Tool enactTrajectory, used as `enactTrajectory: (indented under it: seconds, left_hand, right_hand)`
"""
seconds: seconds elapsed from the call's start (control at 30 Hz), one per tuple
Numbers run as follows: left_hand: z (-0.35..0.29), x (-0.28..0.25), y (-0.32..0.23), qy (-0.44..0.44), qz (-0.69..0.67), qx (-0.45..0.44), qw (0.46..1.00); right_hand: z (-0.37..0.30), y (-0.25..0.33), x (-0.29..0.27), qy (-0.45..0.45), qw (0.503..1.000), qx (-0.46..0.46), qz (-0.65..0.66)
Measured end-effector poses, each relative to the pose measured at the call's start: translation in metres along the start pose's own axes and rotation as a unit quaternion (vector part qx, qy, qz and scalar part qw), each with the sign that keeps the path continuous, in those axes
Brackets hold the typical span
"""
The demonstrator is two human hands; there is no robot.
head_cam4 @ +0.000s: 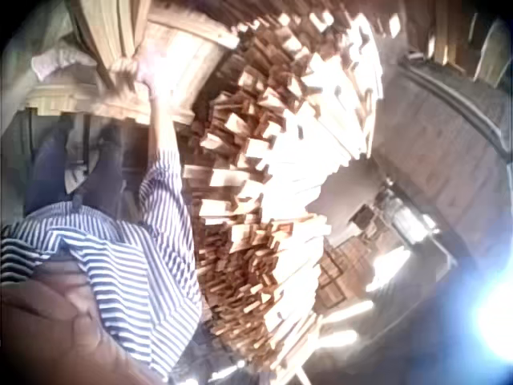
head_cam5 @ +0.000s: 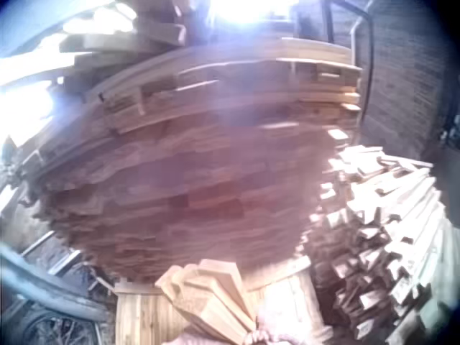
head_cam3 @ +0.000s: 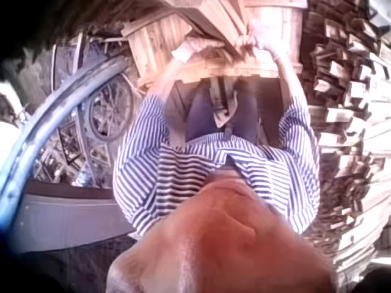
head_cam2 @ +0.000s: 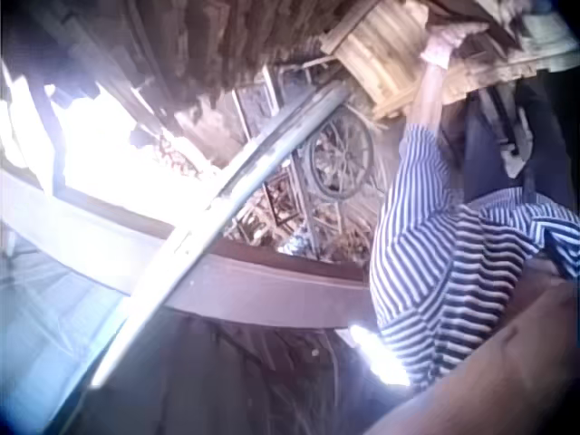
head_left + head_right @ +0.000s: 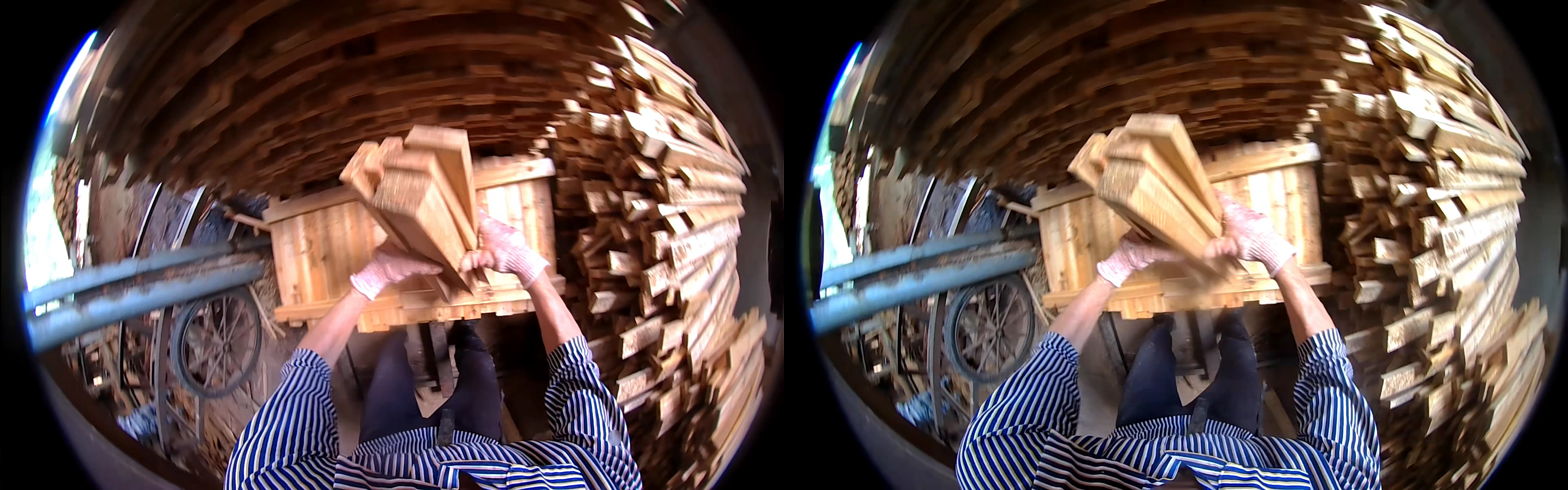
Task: The person repeatedly picks up wooden planks from a large pile and places them onto a wooden pallet. The task involves lifting the planks and arranging them in a neat stack on the pallet, which is positioned on the floor of a workshop.
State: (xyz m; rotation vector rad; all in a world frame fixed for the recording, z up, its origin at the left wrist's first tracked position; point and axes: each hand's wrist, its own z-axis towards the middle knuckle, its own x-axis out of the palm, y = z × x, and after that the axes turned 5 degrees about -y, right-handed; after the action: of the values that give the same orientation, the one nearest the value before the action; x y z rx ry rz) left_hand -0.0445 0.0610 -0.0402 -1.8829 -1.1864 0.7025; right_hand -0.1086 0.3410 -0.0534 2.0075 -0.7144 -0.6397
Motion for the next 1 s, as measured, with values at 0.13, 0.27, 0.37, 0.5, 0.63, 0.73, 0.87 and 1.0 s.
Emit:
enactTrajectory:
  seconds: [0.13, 0.27, 0.37, 0.5, 0.63, 0.73, 0.87, 1.0]
  left_hand:
    - [-0.058, -0.011, 0.081, -0.104, -0.048, 0.059, 0.992]
    - [-0.106, -0.015, 0.168, -0.288, -0.266, -0.009, 0.92]
    - [-0.118, -0.067, 0.187, -0.296, -0.304, -0.092, 0.901]
    - [-0.045, -0.128, 0.195, -0.274, -0.315, -0.146, 0.897]
    - [-0.102, -0.226, 0.279, -0.33, -0.298, -0.216, 0.869]
    - [-0.144, -0.28, 0.311, -0.252, -0.428, -0.242, 0.833]
    - [-0.162, -0.298, 0.355, -0.476, -0.345, -0.165, 0.792]
    - [-0.146, -0.263, 0.364, -0.587, -0.052, -0.083, 0.804]
  right_hand:
    - [0.008, 0.02, 0.088, -0.09, 0.973, -0.178, 0.113]
    - [0.035, 0.019, 0.207, -0.072, 0.961, -0.026, 0.267]
    - [0.1, -0.049, 0.295, -0.029, 0.915, 0.04, 0.4]
    - [0.186, -0.127, 0.3, -0.128, 0.971, -0.045, 0.195]
    - [0.212, -0.068, 0.351, -0.152, 0.924, 0.085, 0.34]
    - [0.191, -0.023, 0.369, -0.308, 0.939, 0.128, 0.08]
    - [0.174, 0.061, 0.41, -0.272, 0.893, 0.032, -0.358]
    - [0.19, 0.047, 0.436, -0.28, 0.849, 0.059, -0.444]
